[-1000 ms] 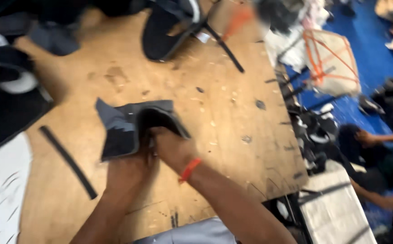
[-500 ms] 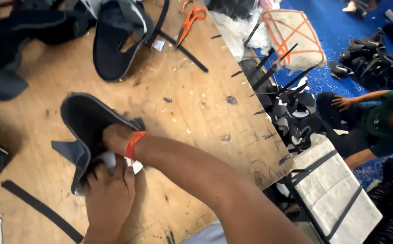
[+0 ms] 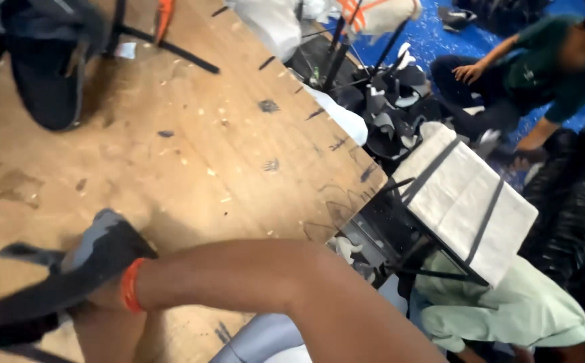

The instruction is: The person works at a wooden table in a shoe workshop, pulling a black fabric shoe upper inside out and pressing and shaping it by hand, then works the piece over a white paper pattern, repeatedly folding and smoothing the upper and a foam shoe component to form the shoe part.

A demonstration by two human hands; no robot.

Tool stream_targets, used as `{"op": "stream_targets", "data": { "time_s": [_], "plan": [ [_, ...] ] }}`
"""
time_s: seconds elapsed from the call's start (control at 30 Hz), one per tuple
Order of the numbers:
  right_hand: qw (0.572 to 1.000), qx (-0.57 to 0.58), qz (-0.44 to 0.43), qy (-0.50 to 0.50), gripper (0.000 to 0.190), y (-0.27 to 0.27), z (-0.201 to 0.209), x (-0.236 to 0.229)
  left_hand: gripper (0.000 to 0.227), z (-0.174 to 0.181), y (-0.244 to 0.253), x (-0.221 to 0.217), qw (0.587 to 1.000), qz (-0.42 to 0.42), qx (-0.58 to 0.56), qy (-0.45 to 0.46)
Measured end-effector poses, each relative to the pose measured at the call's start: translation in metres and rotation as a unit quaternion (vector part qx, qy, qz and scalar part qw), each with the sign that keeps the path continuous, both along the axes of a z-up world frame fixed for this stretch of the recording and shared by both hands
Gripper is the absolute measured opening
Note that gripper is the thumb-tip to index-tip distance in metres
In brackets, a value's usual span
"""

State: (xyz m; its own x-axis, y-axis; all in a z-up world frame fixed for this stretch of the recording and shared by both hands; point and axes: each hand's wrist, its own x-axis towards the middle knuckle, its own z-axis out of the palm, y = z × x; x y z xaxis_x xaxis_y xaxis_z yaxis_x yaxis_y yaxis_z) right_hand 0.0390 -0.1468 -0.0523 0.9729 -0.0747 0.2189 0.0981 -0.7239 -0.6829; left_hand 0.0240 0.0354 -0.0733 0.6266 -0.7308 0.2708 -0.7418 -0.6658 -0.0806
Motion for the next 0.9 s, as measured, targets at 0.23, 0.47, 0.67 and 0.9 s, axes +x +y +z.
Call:
{"op": "stream_targets", "data": {
  "time_s": [0.23,0.47,0.67,0.9],
  "plan": [
    [0.936,0.35,0.041,-0.001,0.03,0.018,0.047,-0.016,0.044,0.108,-0.059,-0.025,0.982,-0.094,-0.153,-0.051],
    [0.98,-0.147,-0.049,-0.122,0.02,0.018,0.053,-0.041,0.045,0.123,-0.077,-0.017,0.98,-0.067,-0.185,0.019],
    [0.964,-0.215,-0.093,-0.124,0.033,0.01,0.063,-0.038,0.066,0.14,-0.089,-0.012,0.991,-0.035,-0.004,-0.127],
    [0.983,-0.158,0.012,-0.089,0.031,-0.017,0.077,-0.04,0.044,0.084,-0.027,0.015,0.982,-0.137,-0.112,0.06]
  ]
}}
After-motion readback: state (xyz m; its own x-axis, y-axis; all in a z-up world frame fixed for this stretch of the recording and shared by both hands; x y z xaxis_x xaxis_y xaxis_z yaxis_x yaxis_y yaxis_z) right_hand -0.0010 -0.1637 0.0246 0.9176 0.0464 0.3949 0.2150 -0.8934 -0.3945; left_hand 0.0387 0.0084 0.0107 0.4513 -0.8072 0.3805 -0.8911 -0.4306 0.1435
